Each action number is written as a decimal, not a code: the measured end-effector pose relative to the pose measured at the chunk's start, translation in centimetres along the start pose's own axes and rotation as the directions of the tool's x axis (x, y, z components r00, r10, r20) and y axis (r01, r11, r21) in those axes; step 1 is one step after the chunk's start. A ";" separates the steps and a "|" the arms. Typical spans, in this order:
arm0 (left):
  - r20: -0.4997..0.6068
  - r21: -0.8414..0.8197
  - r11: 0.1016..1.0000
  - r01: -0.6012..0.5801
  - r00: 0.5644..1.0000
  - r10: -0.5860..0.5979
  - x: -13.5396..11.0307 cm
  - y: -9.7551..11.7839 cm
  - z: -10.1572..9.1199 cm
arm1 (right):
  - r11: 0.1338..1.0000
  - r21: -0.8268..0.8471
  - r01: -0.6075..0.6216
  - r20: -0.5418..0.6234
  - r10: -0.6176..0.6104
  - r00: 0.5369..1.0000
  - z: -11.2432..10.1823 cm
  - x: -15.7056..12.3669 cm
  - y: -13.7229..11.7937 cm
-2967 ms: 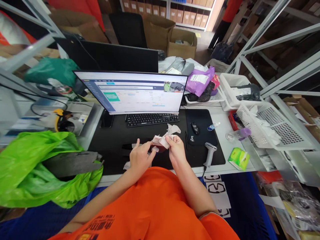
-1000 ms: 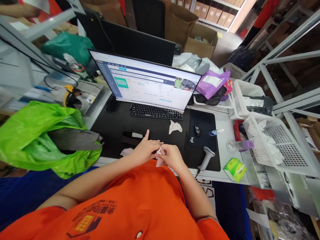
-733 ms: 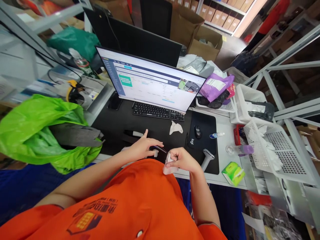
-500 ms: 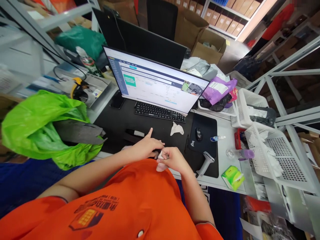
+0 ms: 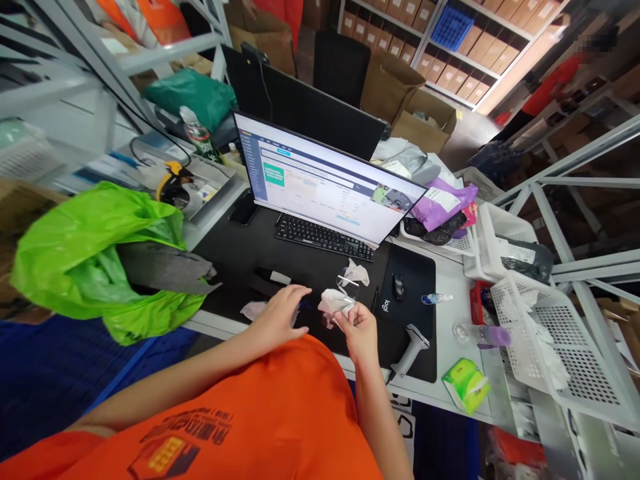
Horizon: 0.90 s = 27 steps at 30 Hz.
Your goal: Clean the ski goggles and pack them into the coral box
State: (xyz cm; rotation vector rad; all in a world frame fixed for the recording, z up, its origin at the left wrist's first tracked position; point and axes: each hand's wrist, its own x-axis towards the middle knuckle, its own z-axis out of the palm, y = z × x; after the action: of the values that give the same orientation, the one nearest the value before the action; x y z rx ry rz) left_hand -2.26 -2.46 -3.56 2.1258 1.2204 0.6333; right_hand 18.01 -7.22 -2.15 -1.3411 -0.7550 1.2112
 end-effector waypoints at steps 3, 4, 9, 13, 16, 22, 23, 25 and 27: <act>0.097 0.025 0.999 -0.048 0.994 0.045 -0.6 0.9 1.2 | 0.998 -0.028 0.056 -0.060 -0.057 0.997 1.5 -0.4 0.8; 0.121 0.048 0.997 -0.052 0.992 0.046 -0.5 1.2 1.5 | 0.995 -0.059 0.086 -0.089 -0.091 0.992 2.0 -0.6 0.9; 0.189 -0.061 0.997 -0.042 0.980 0.053 -0.2 1.0 2.1 | 0.958 -0.242 0.153 -0.188 -0.201 0.962 3.2 -1.6 0.9; 0.207 -0.210 0.971 -0.111 0.966 0.155 -0.3 0.1 2.0 | 0.935 -0.321 0.149 -0.240 -0.232 0.943 2.6 -1.9 0.5; 0.256 -0.159 0.965 -0.211 0.935 0.246 -0.4 0.3 1.7 | 0.933 -0.332 0.137 -0.264 -0.231 0.936 1.9 -1.8 0.1; 0.302 -0.020 0.972 -0.232 0.926 0.227 -0.4 1.3 0.7 | 0.978 -0.152 0.141 -0.256 -0.176 0.951 1.4 -1.4 -0.2; 0.316 -0.064 0.976 -0.208 0.923 0.218 -0.3 1.3 0.6 | 0.987 -0.093 0.135 -0.254 -0.154 0.955 1.4 -1.3 -0.2; 0.353 -0.203 0.969 -0.144 0.912 0.210 -0.1 1.1 0.3 | 0.996 0.029 0.089 -0.243 -0.080 0.967 1.4 -1.2 -0.4; 0.397 -0.341 0.938 -0.067 0.894 0.208 0.2 0.9 0.0 | 0.991 0.131 0.023 -0.209 0.005 0.978 1.3 -0.9 -0.7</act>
State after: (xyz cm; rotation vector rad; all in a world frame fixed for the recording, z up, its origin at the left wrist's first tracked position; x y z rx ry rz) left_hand -1.64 -2.66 -2.85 1.9470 0.6761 0.3612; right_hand 16.74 -7.53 -1.05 -1.3282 -0.5216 1.0741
